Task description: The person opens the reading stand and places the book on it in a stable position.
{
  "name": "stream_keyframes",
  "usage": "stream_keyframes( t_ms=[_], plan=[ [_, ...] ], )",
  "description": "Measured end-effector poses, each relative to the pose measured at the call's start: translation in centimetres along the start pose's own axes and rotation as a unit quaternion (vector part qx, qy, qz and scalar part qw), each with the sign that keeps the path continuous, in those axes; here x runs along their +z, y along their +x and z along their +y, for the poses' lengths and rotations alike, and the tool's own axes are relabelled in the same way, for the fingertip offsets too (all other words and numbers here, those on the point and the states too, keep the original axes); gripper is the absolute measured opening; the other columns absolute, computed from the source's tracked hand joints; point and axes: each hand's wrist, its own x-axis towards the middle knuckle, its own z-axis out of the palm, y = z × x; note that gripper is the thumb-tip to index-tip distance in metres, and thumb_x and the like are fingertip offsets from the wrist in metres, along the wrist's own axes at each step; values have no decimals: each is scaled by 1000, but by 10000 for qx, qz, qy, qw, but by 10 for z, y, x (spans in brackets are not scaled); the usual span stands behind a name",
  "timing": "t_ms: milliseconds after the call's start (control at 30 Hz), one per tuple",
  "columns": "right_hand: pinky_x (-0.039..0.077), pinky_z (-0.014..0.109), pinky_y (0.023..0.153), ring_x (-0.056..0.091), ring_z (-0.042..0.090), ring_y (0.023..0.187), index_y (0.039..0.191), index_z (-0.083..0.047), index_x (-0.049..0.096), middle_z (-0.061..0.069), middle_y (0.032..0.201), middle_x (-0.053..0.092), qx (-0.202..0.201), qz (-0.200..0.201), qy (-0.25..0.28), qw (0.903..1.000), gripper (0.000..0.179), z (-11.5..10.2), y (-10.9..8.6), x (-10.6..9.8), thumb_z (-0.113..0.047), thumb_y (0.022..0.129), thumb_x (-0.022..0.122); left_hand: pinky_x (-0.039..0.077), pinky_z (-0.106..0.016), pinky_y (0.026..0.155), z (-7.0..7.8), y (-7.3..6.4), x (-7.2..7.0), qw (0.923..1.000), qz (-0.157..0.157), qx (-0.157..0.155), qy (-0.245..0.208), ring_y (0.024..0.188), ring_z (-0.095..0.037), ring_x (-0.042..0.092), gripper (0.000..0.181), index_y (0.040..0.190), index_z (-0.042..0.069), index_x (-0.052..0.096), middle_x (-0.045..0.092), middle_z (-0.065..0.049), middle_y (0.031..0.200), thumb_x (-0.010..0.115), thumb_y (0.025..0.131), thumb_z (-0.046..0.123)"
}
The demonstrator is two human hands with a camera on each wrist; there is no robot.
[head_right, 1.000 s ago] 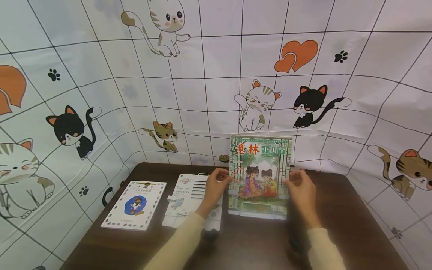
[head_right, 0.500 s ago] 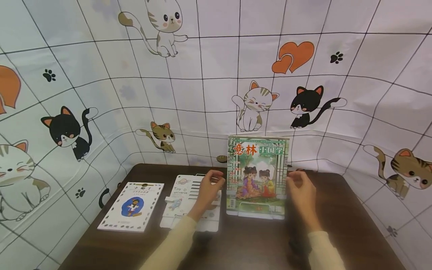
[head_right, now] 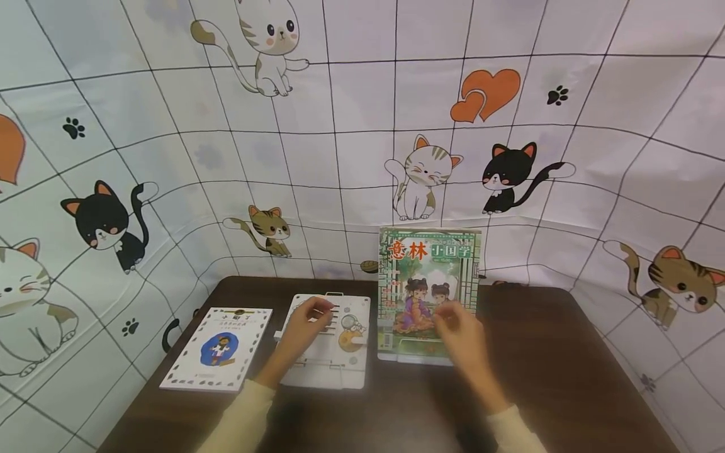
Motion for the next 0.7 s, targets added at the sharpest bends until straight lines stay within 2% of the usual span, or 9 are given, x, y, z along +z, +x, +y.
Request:
stream_keyframes(
  t_ms=[167, 333, 533, 700],
  plan=[
    [52, 24, 62, 66, 4, 72, 100, -10, 74, 3, 91, 76, -352, -727, 91, 9967, 8, -14, -17, 35, -5, 95, 79, 60, -26, 70, -11, -22, -31, 9993, -59, -277, 263, 86, -16, 70, 16, 115, 4, 73, 72, -15, 108, 70, 100, 4],
    [50, 22, 62, 59, -1, 68, 93, -15, 74, -6, 87, 74, -774, -1459, -114, 9862, 13, -24, -31, 68, -4, 91, 81, 59, -27, 69, -26, -40, -51, 9965, -114, -731, 391, 81, -14, 68, 15, 115, 4, 73, 71, -9, 102, 71, 100, 5],
    [45, 21, 61, 53, -6, 66, 92, -18, 73, -11, 83, 72, -1248, -2158, -690, 9660, 12, -33, -42, 100, -10, 92, 81, 55, -28, 68, -40, -51, -65, 9929, -211, -933, 707, 80, -14, 64, 14, 113, 6, 74, 71, -6, 99, 73, 99, 10],
    [46, 24, 60, 57, -2, 69, 95, -18, 75, -12, 83, 72, -1211, -2853, -1015, 9453, 5, -36, -48, 118, -18, 95, 80, 46, -26, 67, -50, -58, -72, 9864, -340, -1162, 1109, 77, -15, 58, 10, 105, 8, 72, 67, -2, 90, 76, 95, 11]
  ],
)
